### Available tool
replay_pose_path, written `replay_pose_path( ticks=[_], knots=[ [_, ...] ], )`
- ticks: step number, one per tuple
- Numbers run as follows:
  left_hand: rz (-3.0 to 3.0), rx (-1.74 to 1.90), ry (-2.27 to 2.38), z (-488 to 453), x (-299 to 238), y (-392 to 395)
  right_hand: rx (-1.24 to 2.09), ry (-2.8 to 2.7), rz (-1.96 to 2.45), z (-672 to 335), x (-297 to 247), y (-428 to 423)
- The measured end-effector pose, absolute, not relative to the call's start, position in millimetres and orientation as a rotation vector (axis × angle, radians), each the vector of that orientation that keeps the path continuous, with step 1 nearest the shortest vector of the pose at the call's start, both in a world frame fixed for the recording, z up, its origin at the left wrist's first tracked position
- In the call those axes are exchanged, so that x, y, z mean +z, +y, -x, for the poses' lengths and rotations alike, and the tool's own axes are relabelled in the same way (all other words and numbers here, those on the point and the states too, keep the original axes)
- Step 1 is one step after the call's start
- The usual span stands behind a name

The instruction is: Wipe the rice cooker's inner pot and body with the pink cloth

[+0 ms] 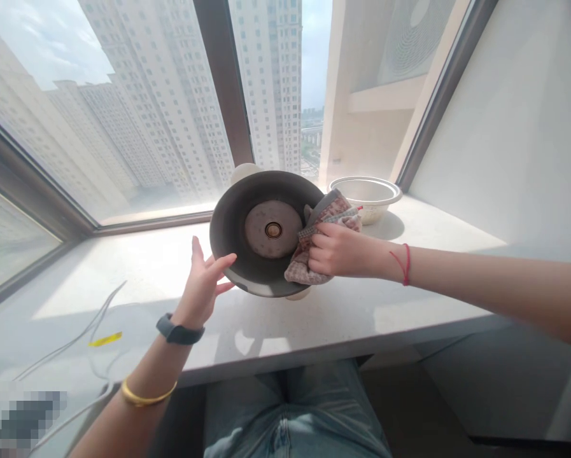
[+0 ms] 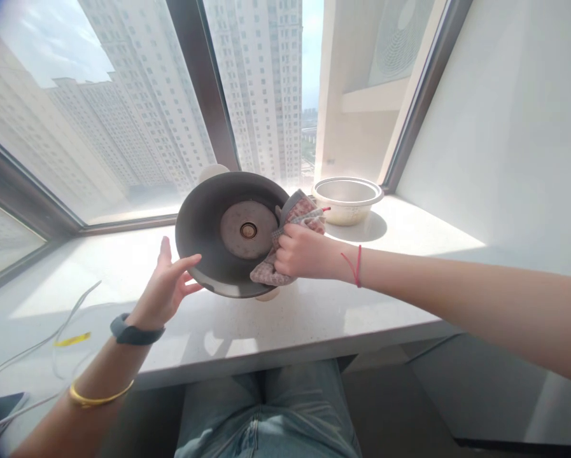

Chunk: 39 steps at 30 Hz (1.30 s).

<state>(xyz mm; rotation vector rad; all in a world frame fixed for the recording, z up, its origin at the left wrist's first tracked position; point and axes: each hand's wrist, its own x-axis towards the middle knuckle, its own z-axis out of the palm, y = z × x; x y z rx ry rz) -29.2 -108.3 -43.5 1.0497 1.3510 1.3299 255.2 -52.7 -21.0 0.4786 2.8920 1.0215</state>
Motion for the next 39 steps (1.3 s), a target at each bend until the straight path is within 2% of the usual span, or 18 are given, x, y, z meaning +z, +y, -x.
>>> replay_pose_path(
  ticks=[5, 8, 12, 18, 30, 39],
  knots=[
    [-0.672, 1.105, 1.065, -12, -100, -130, 0.965, 3.022, -0.629, -228, -39, -69],
    [-0.599, 1.199, 1.097, -21, -106, -119, 0.891, 3.073, -0.694, -210, -46, -74],
    [-0.629, 1.352, 1.310, -9, -95, -101, 0.819, 3.116, -0.783, -192, -48, -78],
    [-0.880, 1.272, 1.394, 13, -70, -94, 0.752, 3.034, -0.856, -193, -30, -76],
    [-1.188, 1.082, 1.561, 41, -30, -83, 1.123, 3.220, -0.747, -216, -42, -62],
    [-1.136, 0.829, 1.704, 37, 24, -38, 0.766, 3.164, -1.029, -219, -18, -39]
  ],
)
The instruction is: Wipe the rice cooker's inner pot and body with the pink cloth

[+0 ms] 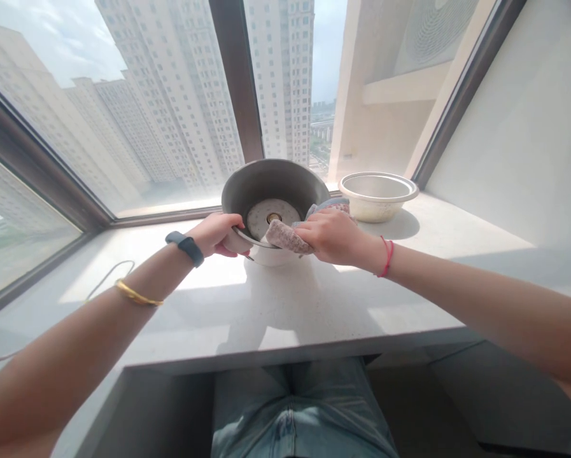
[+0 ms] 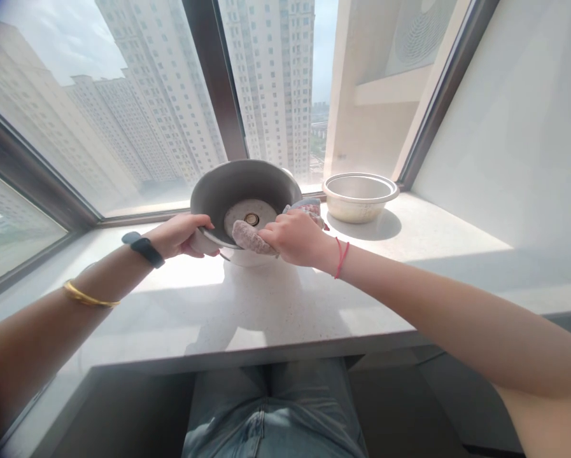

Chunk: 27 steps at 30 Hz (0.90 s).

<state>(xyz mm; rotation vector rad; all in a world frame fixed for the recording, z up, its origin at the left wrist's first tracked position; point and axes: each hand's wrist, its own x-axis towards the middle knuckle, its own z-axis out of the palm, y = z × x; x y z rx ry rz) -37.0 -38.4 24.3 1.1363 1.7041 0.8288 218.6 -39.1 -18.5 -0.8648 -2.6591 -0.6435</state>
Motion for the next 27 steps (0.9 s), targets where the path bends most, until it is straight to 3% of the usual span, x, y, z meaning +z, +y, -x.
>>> replay_pose_path(
  ticks=[11, 18, 23, 27],
  knots=[
    [-1.078, 0.771, 1.863, 13, 54, 8, -0.358, -2.482, 1.108, -229, -29, -28],
    [-1.350, 0.761, 1.783, 2, 61, 7, -0.233, -2.335, 1.225, -232, -32, -29],
    [-1.530, 0.971, 1.696, 7, 54, -8, -0.197, -2.286, 1.226, -236, -36, -32],
    [-0.930, 1.478, 1.495, 24, 3, -23, -0.172, -2.260, 1.218, -239, -38, -32]
  ],
)
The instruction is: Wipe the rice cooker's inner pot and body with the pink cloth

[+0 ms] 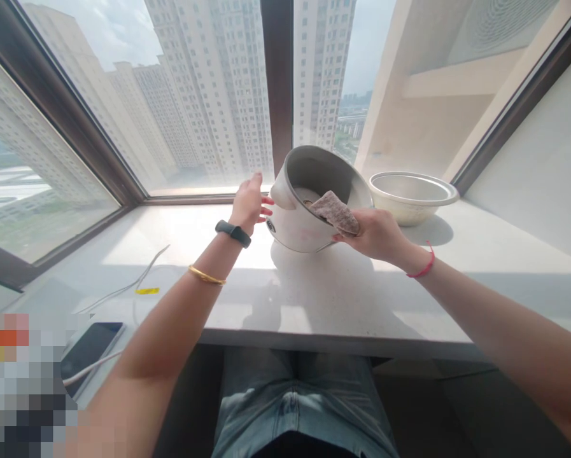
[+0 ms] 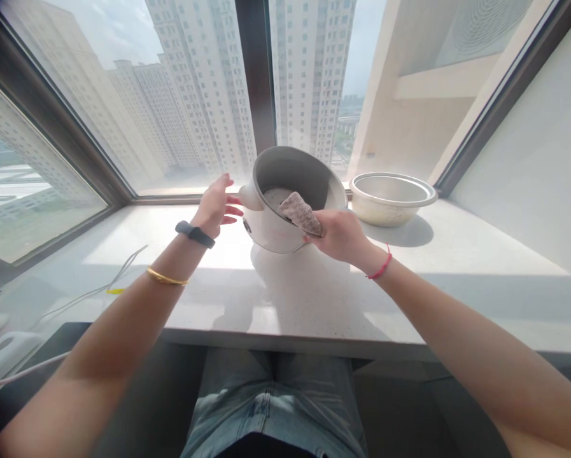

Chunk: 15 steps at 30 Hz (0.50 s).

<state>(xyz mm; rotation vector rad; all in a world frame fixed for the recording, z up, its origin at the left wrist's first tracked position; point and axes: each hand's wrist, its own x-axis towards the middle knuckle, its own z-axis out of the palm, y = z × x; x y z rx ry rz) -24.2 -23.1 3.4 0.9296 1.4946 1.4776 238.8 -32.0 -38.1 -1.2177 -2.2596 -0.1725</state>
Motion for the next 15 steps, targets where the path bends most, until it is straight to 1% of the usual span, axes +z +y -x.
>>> replay_pose_path(
  ticks=[1, 2, 5, 7, 10, 15],
  knots=[
    [-0.657, 1.561, 1.428, 28, -16, -27, -0.174, -2.261, 1.214, -239, -38, -32],
    [-0.550, 1.528, 1.418, 31, -37, -31, -0.177, -2.264, 1.208, -238, -39, -32],
    [-0.428, 1.351, 1.307, 31, -91, -36, -0.181, -2.268, 1.207, -235, -37, -30],
    [-0.415, 1.292, 1.189, 24, -114, -32, -0.163, -2.252, 1.225, -234, -36, -28],
    [-0.417, 1.292, 1.059, 12, -129, -20, -0.122, -2.197, 1.249, -237, -35, -25],
    [-0.397, 1.378, 0.991, 5, -132, -6, 0.039, -2.096, 1.229, -248, -38, -15]
  ],
)
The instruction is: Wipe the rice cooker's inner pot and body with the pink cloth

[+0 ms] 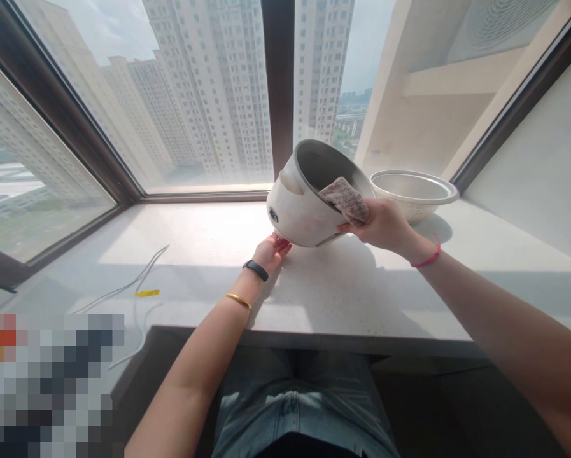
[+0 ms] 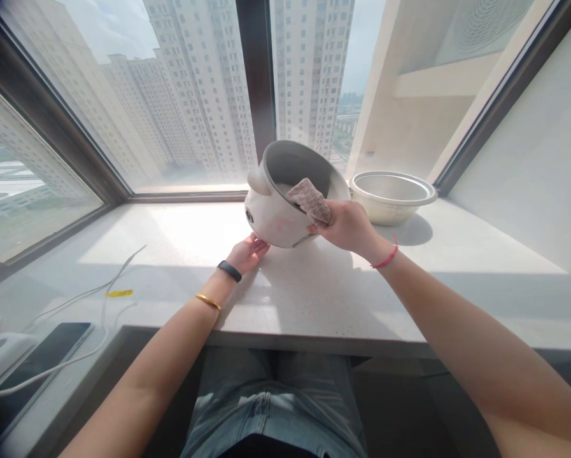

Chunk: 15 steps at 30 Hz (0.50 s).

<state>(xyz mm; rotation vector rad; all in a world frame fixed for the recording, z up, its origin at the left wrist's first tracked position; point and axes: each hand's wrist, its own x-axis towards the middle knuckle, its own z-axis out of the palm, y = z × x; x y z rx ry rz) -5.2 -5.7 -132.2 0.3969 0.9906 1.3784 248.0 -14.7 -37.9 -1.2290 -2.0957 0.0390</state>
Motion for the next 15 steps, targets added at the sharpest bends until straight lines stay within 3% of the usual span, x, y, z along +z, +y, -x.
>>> replay_pose_path(
  ticks=[15],
  knots=[
    [-0.422, 1.286, 1.056, 19, -128, 4, 0.384, -1.979, 1.264, -258, -33, -10]
  ],
)
